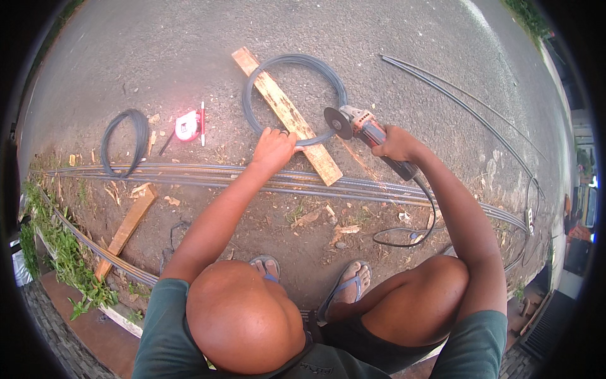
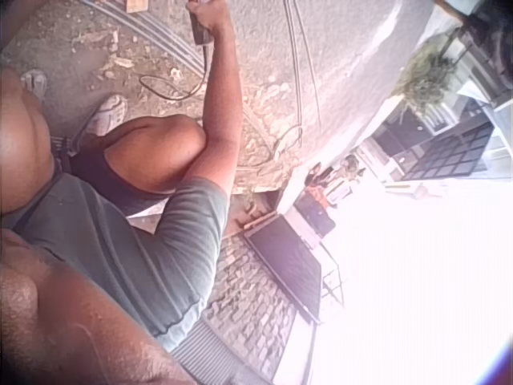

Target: The person uses an angle grinder to cut a metal rod that is resting on a wooden plank. They hold the rod with one hand and operate the grinder with the other, producing sparks as the cut progresses. The person repeats this process on multiple sections of the rod.

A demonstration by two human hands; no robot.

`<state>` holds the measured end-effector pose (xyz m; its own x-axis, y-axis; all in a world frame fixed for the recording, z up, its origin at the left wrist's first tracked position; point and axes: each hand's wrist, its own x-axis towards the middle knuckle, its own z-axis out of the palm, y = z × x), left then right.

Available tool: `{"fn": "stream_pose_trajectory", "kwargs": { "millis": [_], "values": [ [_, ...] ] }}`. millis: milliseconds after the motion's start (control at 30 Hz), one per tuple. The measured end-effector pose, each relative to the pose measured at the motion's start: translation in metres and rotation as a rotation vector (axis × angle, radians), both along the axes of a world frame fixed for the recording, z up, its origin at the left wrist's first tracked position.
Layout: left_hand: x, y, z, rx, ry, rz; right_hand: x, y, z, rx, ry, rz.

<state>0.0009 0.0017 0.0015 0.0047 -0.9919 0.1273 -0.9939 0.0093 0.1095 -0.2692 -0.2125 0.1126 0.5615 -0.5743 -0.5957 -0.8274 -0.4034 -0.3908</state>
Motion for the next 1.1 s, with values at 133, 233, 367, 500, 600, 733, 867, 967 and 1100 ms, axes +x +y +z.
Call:
{"fn": "stream_pose_trajectory", "kwargs": {
  "millis": [133, 233, 367, 500, 600, 733, 867, 967, 1100],
  "values": [
    [0.001, 0.001, -0.002, 0.017, 0.005, 0.011, 0.004, -0.001, -0.003, -0.010, 0.002, -0.001],
    [0.001, 0.001, -0.005, 0.004, 0.003, 0.010, 0.005, 0.000, -0.002, -0.021, -0.006, 0.002],
    [0.000, 0.001, -0.004, -0.009, -0.002, 0.011, 0.003, 0.002, 0.002, -0.003, -0.016, -0.016],
    [0.000, 0.002, -0.002, 0.029, 0.003, 0.021, 0.003, 0.004, 0.004, 0.028, -0.016, -0.022],
    [0.000, 0.000, 0.000, 0.040, 0.006, 0.017, 0.001, 0.002, 0.004, 0.012, 0.007, -0.005],
    [0.000, 0.000, -0.002, 0.033, 0.005, 0.021, -0.003, 0.000, 0.000, 0.008, 0.006, 0.007],
    [0.000, 0.000, -0.001, 0.034, 0.002, 0.018, -0.005, -0.001, -0.001, 0.016, 0.025, -0.007],
    [0.000, 0.001, -0.001, 0.025, 0.005, 0.016, -0.006, 0.000, 0.001, 0.017, 0.027, -0.016],
    [0.000, 0.001, -0.002, -0.012, 0.005, 0.011, -0.011, -0.002, -0.003, 0.028, 0.018, -0.009]
  ]
}}
